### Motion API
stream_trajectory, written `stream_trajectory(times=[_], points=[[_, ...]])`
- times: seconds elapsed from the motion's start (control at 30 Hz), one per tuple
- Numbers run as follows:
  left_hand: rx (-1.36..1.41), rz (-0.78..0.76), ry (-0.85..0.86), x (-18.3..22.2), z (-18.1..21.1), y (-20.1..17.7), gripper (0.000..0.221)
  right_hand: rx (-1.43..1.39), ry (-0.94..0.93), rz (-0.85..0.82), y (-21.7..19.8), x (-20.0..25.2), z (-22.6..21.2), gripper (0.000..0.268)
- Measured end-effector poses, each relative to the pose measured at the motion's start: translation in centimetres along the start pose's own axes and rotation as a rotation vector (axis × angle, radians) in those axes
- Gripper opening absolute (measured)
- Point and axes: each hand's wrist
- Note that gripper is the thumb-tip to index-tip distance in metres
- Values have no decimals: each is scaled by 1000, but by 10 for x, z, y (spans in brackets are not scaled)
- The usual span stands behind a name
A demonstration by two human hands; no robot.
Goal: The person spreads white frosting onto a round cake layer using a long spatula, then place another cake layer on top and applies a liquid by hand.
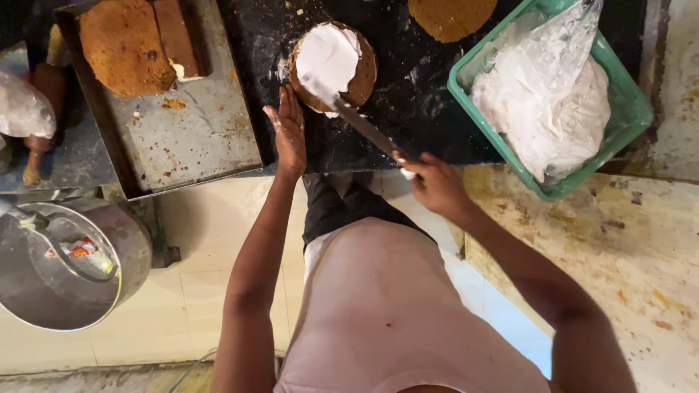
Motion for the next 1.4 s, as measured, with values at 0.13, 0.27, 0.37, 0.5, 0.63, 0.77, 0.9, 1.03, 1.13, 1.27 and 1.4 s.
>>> stream_trajectory(times=[0.13, 0.27, 0.37, 0.5, 0.63, 0.77, 0.9, 1.03, 1.13, 1.27, 1.4], points=[[14, 9, -11, 2, 5, -1, 97, 302, -37, -55, 11, -32, 3, 64], [-45, 21, -36, 3, 6, 2, 100, 385, 52, -9, -5, -34, 19, 60], [-43, 29, -53, 4, 7, 1, 100, 4, 242, -38, -5, -20, 3, 56], [-33, 12, -39, 1, 6, 0, 100, -48, 59, 169, 14, -21, -24, 59], [-40, 19, -61, 0, 1, -3, 100, 283, 113, 109, 24, -42, -10, 58], [-51, -20, -68, -3, 5, -1, 101, 96, 273, 142, 20, -20, -12, 62], [-29, -42, -114, -4, 10, -6, 104, -69, 288, 183, 46, 19, -64, 52], [-41, -74, -149, -7, 15, -9, 108, 210, 233, 255, 59, 7, -82, 55], [-44, -121, -194, -8, 25, -14, 110, 221, 305, 228, 42, -10, -90, 57], [-93, -160, -261, -16, 36, -23, 112, -215, 335, 207, -9, -16, -114, 48], [-40, -200, -283, -7, 26, -38, 113, -198, 608, -18, -79, -52, -85, 59]])
Point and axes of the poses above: each hand's wrist, its own x-axis away from the middle knuckle, its own y-axis out of the palm, z = x × y, and after that the axes turned 10 degrees about -y, right-handed
